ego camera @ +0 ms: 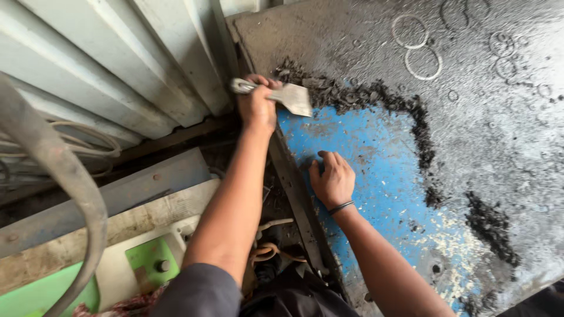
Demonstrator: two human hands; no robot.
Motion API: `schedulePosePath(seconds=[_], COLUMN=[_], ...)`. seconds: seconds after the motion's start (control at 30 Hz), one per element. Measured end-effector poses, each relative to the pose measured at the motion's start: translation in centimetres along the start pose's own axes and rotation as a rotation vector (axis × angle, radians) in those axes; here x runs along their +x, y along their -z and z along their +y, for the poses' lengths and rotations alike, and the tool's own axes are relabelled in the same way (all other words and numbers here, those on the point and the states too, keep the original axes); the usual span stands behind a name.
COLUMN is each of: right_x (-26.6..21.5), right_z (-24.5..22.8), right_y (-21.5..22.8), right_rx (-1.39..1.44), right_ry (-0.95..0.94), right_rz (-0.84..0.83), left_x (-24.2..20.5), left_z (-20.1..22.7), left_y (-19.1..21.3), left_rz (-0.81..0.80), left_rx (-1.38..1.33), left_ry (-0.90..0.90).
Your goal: The person uses a metal scraper to remove a thick, dark, tar-like substance from a blue painted metal surface. The person systematically scrapes the material off the surface, revealing the blue paint underneath. A second person is visible in the background working on a different section of the same surface.
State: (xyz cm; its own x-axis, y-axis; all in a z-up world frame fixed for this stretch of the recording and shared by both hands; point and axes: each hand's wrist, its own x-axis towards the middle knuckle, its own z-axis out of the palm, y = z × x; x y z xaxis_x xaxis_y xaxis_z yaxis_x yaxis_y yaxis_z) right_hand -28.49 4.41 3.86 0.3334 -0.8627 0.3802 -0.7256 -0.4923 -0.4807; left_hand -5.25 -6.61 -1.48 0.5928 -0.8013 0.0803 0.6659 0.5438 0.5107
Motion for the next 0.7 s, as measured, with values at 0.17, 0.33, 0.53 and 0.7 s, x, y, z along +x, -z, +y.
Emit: schedulePosePath(seconds=[0.17, 0.33, 0.53, 0.7], right_x=[0.2, 0.2, 0.2, -0.1], right_z=[-0.1, 0.0, -0.2, 0.3], right_y=[0.0, -0.1, 0.4, -0.1], right_rx=[-0.004, -0.008, 0.010, -0.004], right_ry=[-0.006, 0.024, -0.018, -0.041], right_rz=[-0.016, -0.017, -0.008, -0.065], left_x=[2.2, 1.0, 2.5, 0.2], left_z=[5.4, -3.0, 4.0, -1.6], left_y=[1.8, -1.7, 0.6, -3.1], left_rz=[0.002, 0.100, -0.050, 0.055], left_rx=[0.169, 0.190, 0.384, 0.363], left_ry=[-0.094, 0.011, -0.166, -0.028])
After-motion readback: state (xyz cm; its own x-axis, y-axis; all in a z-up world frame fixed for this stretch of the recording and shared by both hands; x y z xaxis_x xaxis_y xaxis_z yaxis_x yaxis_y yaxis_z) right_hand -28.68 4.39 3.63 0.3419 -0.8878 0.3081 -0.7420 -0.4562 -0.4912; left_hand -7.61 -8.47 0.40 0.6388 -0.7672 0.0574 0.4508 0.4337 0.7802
